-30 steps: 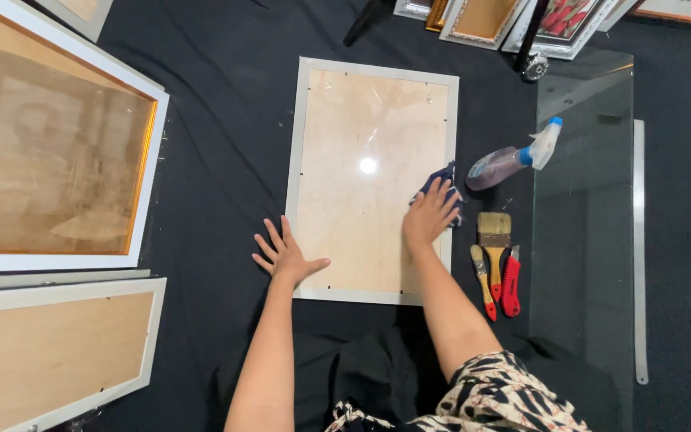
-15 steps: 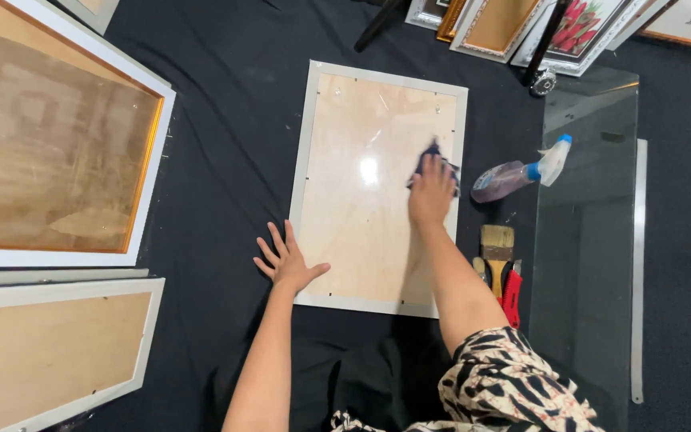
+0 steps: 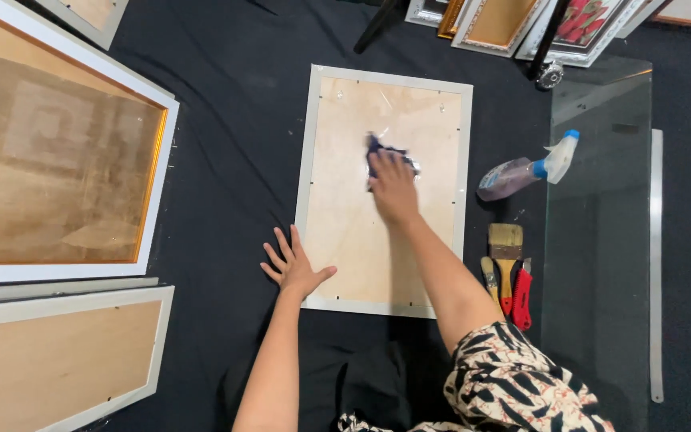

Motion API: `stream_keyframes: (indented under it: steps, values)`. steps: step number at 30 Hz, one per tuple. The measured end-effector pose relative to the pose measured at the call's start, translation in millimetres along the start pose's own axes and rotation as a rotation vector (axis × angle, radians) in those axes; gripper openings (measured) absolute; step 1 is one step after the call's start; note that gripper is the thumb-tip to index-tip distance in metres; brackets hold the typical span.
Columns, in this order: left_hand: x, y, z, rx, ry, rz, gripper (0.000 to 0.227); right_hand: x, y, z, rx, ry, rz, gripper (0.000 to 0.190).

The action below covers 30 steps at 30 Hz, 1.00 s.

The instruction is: Cleaning a backing board with spray and a cloth, then trimming the protective plastic film with a utility knife.

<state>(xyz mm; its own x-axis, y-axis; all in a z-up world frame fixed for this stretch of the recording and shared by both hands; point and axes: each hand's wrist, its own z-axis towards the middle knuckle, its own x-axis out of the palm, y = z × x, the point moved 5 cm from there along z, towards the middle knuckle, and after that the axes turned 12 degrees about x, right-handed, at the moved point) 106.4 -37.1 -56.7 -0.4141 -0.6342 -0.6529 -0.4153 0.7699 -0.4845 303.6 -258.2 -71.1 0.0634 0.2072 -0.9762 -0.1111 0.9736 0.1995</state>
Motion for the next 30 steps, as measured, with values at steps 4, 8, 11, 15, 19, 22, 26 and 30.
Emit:
stream_keyframes:
  steps: [4,8,11,15,19,22,26,30]
  values:
    - [-5.6,-8.3,-3.1,0.004,-0.005,0.009,0.138,-1.0,-101.1,-1.9,0.345,0.025,0.007,0.06]
    - [-5.3,-9.3,-9.7,0.041,-0.063,0.031,0.136,19.7,-34.8,-27.3,0.481,-0.202,-0.059,0.061]
    - [10.0,-3.2,-15.7,0.182,-0.273,0.205,0.119,31.6,82.0,-63.1,0.084,-0.109,-0.011,0.061]
    - [13.0,-13.4,-30.6,0.443,-0.622,0.536,0.084,39.4,119.0,-47.7,-0.358,-0.121,-0.105,0.056]
    - [11.8,-16.3,-30.9,0.414,-0.707,0.561,0.074,3.2,12.8,18.2,-0.179,-0.041,-0.085,0.053]
    - [5.4,-21.4,-30.3,0.41,-0.791,0.59,0.072,2.1,-74.4,52.9,0.189,-0.077,-0.013,0.053]
    - [4.3,-22.6,-32.6,0.439,-0.843,0.618,0.075,37.5,-37.8,74.4,0.635,-0.191,-0.161,0.056]
    - [6.1,-23.0,-30.2,0.427,-0.829,0.63,0.075,65.9,134.3,35.9,-0.044,-0.073,-0.055,0.059]
